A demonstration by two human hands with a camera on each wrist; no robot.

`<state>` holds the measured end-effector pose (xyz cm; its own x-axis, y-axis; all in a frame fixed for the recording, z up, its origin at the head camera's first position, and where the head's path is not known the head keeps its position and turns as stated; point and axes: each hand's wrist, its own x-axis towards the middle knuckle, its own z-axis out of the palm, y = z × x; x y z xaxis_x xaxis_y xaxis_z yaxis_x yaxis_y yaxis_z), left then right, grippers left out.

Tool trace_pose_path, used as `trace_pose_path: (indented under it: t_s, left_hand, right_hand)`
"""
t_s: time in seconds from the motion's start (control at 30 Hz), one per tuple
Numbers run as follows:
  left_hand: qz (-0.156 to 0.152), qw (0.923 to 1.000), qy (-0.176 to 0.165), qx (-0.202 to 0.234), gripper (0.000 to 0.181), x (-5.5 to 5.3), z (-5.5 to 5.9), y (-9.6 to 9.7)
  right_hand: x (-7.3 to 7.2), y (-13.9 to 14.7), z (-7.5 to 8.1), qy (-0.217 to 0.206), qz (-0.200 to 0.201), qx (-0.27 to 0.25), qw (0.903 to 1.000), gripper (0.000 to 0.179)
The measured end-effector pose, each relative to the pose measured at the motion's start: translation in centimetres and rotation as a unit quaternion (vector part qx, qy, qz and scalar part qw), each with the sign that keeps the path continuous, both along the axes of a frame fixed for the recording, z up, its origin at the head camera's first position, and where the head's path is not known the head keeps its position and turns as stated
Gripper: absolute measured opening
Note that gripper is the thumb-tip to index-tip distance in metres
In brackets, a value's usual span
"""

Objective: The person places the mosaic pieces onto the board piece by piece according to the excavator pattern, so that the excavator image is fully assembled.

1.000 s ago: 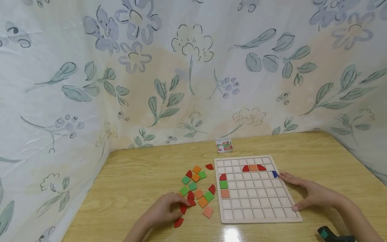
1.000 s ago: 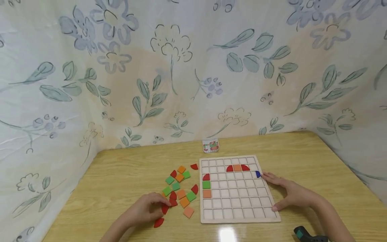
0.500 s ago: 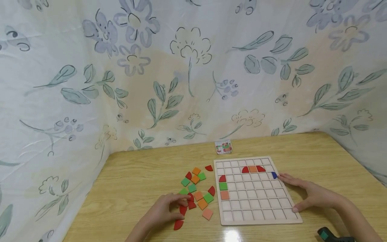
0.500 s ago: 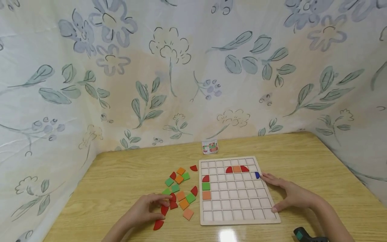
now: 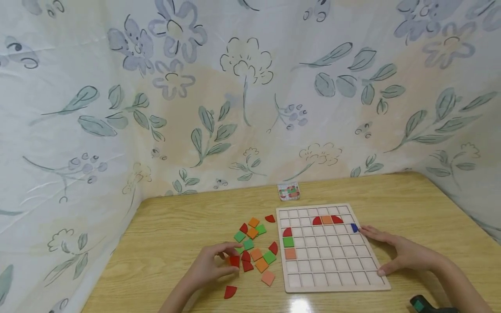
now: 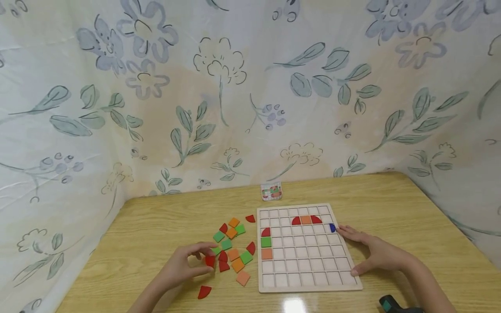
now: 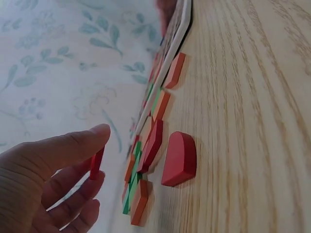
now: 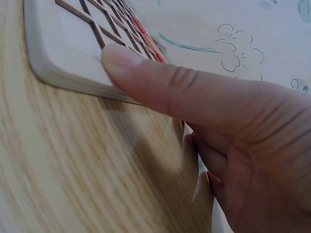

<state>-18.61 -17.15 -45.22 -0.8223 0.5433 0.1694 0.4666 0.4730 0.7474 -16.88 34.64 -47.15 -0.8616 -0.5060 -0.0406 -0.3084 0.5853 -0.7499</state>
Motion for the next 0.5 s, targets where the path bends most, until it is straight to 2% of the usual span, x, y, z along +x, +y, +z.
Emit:
trace_pose_path:
  t_s: [0.27,0.5]
  left_hand:
    - [-0.022,0.9996,-0.012,0.013,0.039,-0.2,-0.4,1.0]
    - [-0.04,0.9985,-0.034,0.016,0.037,-0.5,-0.6,3.3]
  right_hand:
    - [0.0,-0.1,0.1,-0.021,-0.001,-0.014,0.9997,0.09]
    - [-0.1,0.0,0.1,-0.024,-0.008,-0.008,0.9996,0.091]
